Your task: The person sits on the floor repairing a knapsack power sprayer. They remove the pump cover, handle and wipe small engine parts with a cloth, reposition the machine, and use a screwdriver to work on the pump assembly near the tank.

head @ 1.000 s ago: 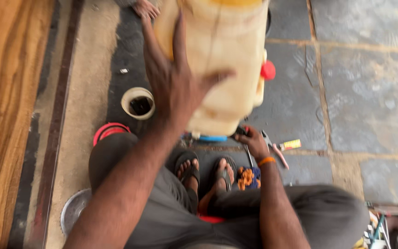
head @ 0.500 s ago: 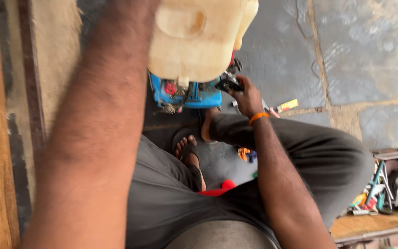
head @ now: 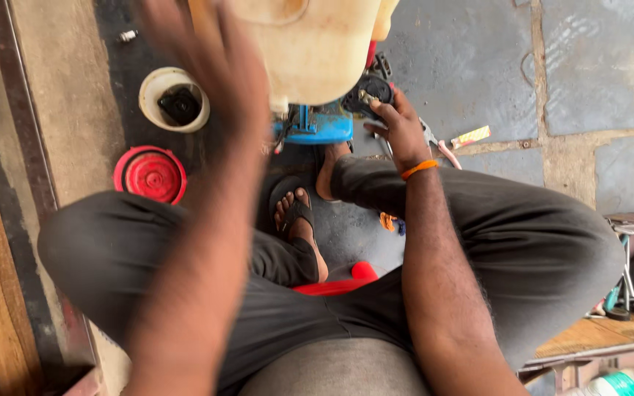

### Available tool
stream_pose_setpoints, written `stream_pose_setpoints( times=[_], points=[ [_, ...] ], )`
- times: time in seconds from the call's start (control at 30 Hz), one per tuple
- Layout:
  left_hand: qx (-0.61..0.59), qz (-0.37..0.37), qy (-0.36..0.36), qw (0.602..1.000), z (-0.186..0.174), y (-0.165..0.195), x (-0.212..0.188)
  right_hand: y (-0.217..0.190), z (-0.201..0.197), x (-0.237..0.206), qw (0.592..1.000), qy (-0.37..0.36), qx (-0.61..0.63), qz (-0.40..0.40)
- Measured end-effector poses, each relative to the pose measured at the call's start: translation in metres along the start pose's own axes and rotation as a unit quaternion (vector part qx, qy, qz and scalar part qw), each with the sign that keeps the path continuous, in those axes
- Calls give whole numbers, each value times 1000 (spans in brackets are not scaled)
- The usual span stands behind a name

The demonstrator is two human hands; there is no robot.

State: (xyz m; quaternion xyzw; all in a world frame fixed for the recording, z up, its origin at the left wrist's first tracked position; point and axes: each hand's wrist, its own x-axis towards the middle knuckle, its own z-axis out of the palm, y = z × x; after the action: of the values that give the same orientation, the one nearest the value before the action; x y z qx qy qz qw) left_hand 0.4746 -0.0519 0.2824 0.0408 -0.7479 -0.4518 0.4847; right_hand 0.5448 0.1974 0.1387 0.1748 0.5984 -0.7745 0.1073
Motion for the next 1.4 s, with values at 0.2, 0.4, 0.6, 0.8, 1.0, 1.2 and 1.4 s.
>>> stream_pose_setpoints(
  times=[0.2,0.4,0.6,0.8,1.0,1.2,1.4],
  points=[
    [152,-265,-376,874,-19,-74,-192,12,-5,12,999,8,51,17],
    [-281,-427,-477,715,32,-88,-177,6,0,7,999,5,23,29],
    [-233,-458,-511,689,52,-78,-153,-4,8,19,997,7,-83,0],
    [-242,-473,-485,695,67,-109,-161,-7,7,51,988,-36,-150,-30],
    [-222,-513,-457,692,80,-128,-184,-4,0,86,981,-75,-162,-80],
    [-285,-592,-386,648,108,-132,-193,-8,-5,115,968,-57,-234,-75],
    [-299,-650,-285,638,120,-124,-187,-13,-5,134,981,-90,-157,-65]
  ],
)
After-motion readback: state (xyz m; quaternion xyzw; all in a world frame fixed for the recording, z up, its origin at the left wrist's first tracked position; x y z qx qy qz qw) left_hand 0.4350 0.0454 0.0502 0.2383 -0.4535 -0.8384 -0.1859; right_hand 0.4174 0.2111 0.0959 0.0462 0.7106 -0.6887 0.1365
